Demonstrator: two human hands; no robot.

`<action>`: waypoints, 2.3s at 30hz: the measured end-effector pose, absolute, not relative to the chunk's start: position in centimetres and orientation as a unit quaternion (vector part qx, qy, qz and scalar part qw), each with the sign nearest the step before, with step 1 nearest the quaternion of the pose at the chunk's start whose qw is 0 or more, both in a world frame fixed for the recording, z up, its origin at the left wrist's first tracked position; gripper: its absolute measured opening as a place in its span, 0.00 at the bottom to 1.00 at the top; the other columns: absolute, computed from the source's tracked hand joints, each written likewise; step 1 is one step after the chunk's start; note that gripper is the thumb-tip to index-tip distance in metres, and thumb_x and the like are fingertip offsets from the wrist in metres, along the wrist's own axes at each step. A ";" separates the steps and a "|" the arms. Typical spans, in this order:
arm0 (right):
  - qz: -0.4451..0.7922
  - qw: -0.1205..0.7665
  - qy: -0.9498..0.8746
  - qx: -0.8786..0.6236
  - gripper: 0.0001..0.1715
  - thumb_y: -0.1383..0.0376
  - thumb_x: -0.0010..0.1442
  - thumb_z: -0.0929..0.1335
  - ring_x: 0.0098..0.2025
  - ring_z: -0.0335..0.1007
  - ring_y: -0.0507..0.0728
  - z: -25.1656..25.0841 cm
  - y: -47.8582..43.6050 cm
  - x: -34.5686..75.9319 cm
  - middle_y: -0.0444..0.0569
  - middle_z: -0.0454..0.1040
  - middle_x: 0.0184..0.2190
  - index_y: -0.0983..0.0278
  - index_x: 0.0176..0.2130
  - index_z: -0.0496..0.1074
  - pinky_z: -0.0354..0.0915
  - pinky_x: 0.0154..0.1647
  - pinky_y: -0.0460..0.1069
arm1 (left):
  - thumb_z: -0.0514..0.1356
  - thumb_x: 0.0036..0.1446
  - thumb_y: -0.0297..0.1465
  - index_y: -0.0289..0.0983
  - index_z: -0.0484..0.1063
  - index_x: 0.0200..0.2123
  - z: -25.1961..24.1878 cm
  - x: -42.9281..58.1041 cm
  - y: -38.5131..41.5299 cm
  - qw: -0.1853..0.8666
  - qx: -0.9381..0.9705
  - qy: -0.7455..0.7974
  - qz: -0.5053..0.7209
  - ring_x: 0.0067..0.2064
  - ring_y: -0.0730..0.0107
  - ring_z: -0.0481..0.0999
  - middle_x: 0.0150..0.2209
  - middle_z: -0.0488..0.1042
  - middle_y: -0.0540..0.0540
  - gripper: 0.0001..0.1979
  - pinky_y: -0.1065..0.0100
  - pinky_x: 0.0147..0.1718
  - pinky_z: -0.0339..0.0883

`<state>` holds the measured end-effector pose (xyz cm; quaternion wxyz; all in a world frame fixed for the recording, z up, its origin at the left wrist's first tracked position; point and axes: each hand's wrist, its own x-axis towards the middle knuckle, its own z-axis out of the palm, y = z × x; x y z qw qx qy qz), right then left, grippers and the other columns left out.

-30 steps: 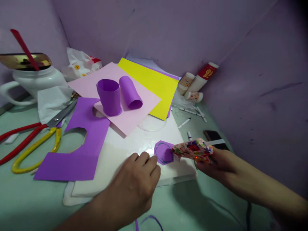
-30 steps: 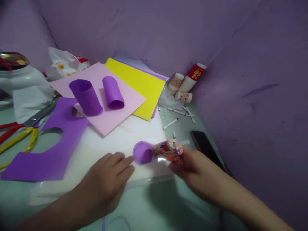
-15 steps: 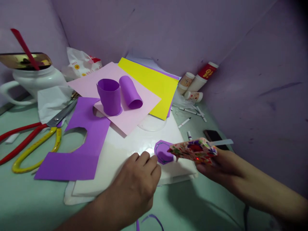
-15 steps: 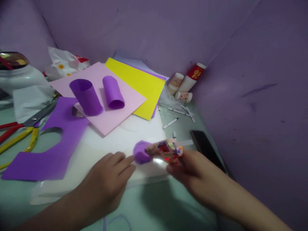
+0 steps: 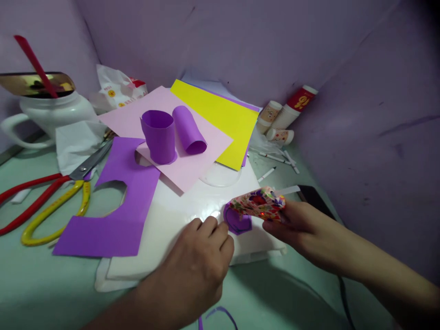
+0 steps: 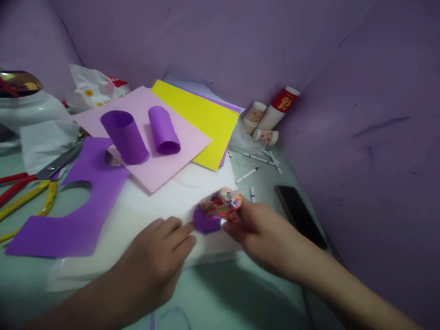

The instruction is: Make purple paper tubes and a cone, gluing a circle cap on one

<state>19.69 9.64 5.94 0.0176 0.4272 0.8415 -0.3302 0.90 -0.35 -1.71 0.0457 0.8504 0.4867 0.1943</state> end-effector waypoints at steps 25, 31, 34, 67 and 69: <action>-0.317 0.052 0.855 0.406 0.16 0.66 0.59 0.63 0.42 0.72 0.59 6.8 8.8 19.1 0.50 0.77 0.42 0.62 0.47 0.70 0.67 0.44 0.51 | 0.49 0.52 0.20 0.34 0.67 0.33 -1.9 1.1 -0.4 0.101 0.837 0.493 0.216 0.38 0.59 0.63 0.35 0.67 0.42 0.09 0.57 0.34 0.66; -0.322 0.060 0.852 0.408 0.12 0.65 0.59 0.63 0.38 0.72 0.58 6.8 8.4 19.3 0.49 0.77 0.38 0.62 0.42 0.71 0.68 0.40 0.51 | 0.50 0.50 0.19 0.34 0.67 0.32 -2.1 1.1 -0.2 0.103 0.830 0.499 0.226 0.37 0.60 0.62 0.34 0.66 0.43 0.09 0.58 0.33 0.65; -0.321 0.064 0.853 0.406 0.12 0.65 0.59 0.63 0.37 0.72 0.58 6.8 8.3 19.4 0.49 0.77 0.38 0.62 0.42 0.71 0.68 0.40 0.51 | 0.50 0.50 0.19 0.35 0.67 0.31 -1.9 1.1 -0.2 0.097 0.831 0.501 0.222 0.37 0.60 0.63 0.34 0.67 0.43 0.09 0.58 0.32 0.65; -0.308 0.062 0.866 0.388 0.19 0.66 0.59 0.63 0.42 0.73 0.60 6.4 8.6 20.0 0.50 0.77 0.43 0.61 0.50 0.70 0.68 0.44 0.51 | 0.52 0.50 0.38 0.42 0.71 0.25 0.6 1.0 4.0 0.142 0.650 0.736 0.123 0.31 0.54 0.76 0.28 0.77 0.46 0.11 0.63 0.24 0.58; -0.306 0.065 0.866 0.390 0.19 0.66 0.59 0.63 0.41 0.73 0.60 6.4 8.5 20.0 0.50 0.77 0.41 0.61 0.50 0.70 0.69 0.44 0.51 | 0.52 0.50 0.37 0.41 0.71 0.26 0.5 1.0 4.0 0.142 0.652 0.735 0.124 0.32 0.53 0.76 0.28 0.77 0.46 0.10 0.63 0.24 0.58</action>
